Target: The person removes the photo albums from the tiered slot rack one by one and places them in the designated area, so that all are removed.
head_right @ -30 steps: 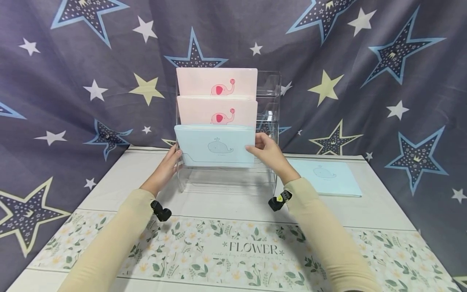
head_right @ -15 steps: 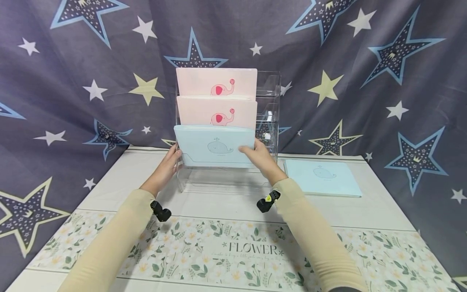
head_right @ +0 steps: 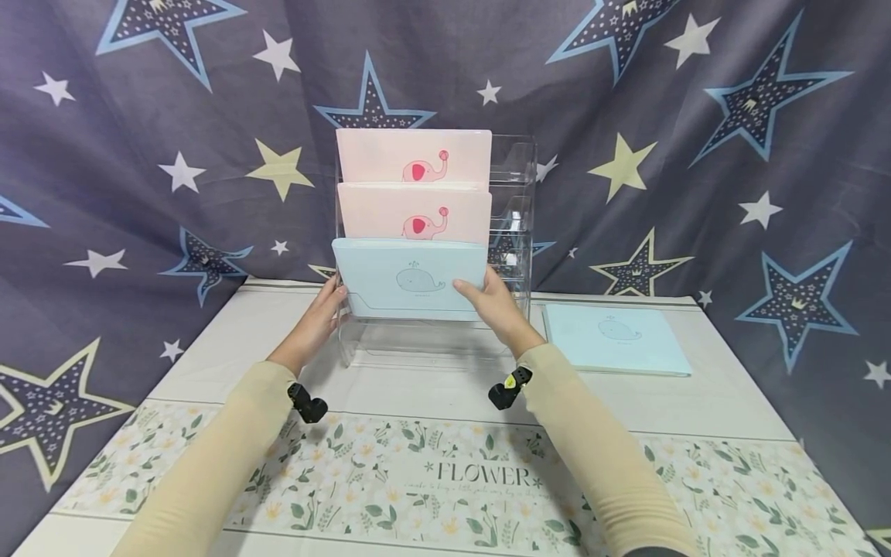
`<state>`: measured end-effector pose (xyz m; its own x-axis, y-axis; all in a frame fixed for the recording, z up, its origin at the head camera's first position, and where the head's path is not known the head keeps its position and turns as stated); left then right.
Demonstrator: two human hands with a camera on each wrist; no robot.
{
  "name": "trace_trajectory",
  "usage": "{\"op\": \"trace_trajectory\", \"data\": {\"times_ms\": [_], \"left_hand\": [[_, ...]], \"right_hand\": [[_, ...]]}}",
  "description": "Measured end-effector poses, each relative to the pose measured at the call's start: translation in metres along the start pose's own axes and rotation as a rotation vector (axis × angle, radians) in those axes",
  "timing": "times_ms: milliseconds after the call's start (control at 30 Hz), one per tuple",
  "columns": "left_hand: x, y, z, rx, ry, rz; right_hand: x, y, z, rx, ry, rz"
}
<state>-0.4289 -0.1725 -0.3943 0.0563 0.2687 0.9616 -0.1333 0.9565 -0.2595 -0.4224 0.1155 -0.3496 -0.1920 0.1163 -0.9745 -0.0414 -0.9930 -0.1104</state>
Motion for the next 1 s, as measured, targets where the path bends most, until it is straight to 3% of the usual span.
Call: {"op": "trace_trajectory", "data": {"times_ms": [267, 567, 867, 1000], "left_hand": [[0.024, 0.001, -0.018, -0.029, -0.017, 0.008], [-0.001, 0.002, 0.002, -0.004, 0.013, 0.007], [-0.003, 0.001, 0.001, 0.006, 0.012, 0.007], [0.006, 0.001, -0.005, -0.012, -0.007, -0.017]], "right_hand": [[0.003, -0.001, -0.001, 0.067, -0.036, 0.014], [0.001, -0.001, -0.002, 0.096, -0.059, 0.076], [-0.002, -0.003, -0.003, 0.106, -0.074, 0.055], [-0.009, -0.006, -0.002, 0.121, -0.088, 0.065]]}}
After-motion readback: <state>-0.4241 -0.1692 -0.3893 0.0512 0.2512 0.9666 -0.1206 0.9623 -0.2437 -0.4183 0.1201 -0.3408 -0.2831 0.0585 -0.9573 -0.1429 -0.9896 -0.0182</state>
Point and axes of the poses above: each hand's wrist, its own z-axis towards the middle knuckle, its own y-axis out of the palm, x = y × z, the point moved 10 cm from there along z, towards the middle knuckle, and after that the axes turned 15 degrees about x, right-handed, at the moved point
